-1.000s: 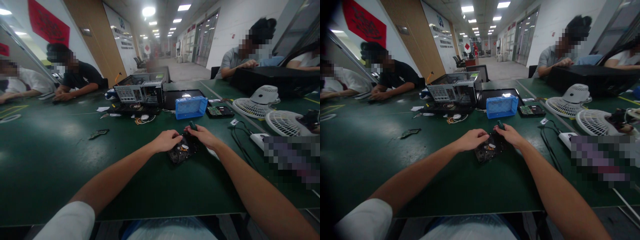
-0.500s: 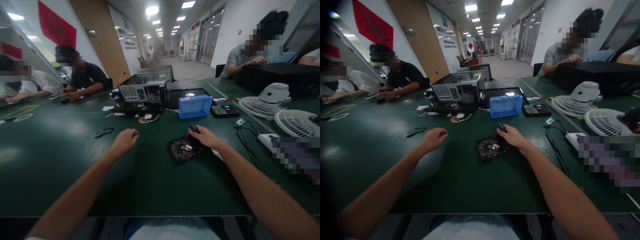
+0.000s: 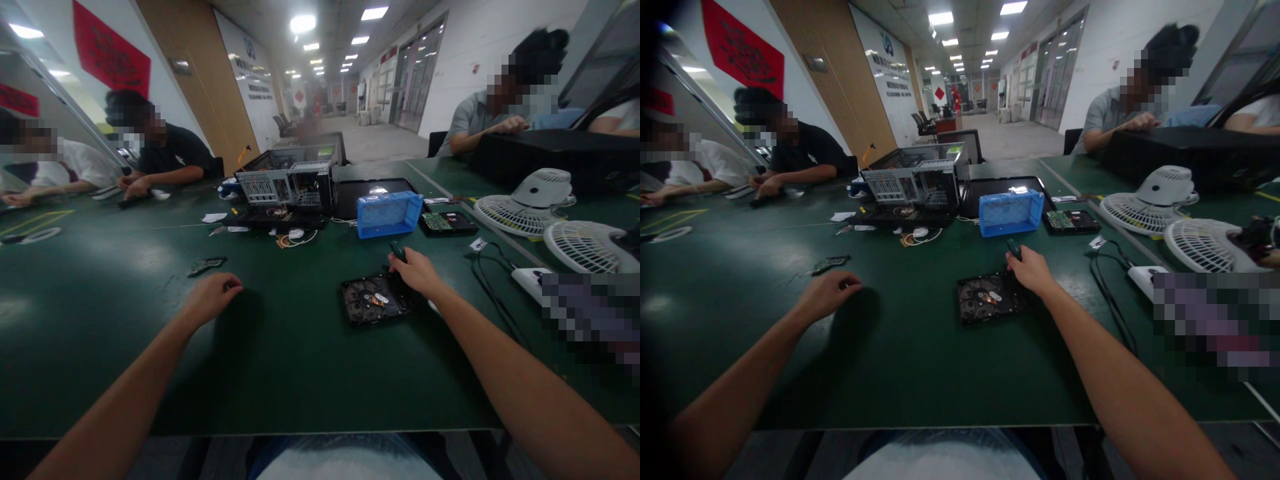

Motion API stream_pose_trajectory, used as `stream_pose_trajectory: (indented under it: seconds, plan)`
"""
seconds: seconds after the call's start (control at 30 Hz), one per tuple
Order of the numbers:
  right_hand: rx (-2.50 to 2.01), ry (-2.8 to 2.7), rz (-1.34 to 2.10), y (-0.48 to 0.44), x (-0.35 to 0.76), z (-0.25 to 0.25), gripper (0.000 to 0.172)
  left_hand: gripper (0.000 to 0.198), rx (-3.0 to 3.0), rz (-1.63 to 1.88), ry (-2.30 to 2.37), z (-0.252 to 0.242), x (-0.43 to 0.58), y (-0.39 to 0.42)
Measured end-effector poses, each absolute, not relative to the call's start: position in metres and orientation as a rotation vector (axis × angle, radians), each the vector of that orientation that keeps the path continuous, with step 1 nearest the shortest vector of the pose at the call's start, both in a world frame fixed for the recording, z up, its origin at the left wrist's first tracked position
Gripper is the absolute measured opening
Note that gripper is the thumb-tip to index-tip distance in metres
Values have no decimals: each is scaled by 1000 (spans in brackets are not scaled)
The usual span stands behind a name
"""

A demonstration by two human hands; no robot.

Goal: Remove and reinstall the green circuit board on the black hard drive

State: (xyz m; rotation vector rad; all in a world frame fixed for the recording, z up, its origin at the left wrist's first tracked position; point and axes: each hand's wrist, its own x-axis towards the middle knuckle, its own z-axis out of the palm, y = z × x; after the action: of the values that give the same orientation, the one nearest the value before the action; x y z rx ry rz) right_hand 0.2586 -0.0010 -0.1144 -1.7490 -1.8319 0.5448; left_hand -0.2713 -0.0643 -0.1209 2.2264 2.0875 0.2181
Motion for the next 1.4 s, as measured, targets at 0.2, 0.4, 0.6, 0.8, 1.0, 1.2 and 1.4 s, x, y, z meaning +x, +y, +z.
stream_pose_trajectory:
  seconds: [0.2, 0.4, 0.6, 0.8, 1.0, 1.2, 1.4]
  plan:
    - [-1770, -1853, 517, 1, 257, -117, 28, 31, 2268, 246, 2174, -138, -269, -42]
    - [-1753, -1866, 515, 2, 258, -118, 27, 31, 2249, 331, 2242, -139, -250, 6]
    - [-1753, -1864, 518, 0, 258, -116, 28, 47, 2240, 341, 2310, -136, -248, 63]
    - [-1735, -1875, 526, -1, 260, -116, 28, 56, 2261, 190, 2221, -135, -256, 97]
    - [-1734, -1870, 527, -1, 259, -116, 25, 52, 2434, 69, 2062, -126, -255, 83]
    - [-1718, -1879, 519, -3, 258, -115, 25, 52, 2581, 81, 1836, -126, -260, 14]
    - [-1749, -1880, 499, 1, 254, -115, 24, 57, 2453, 258, 1908, -133, -266, -46]
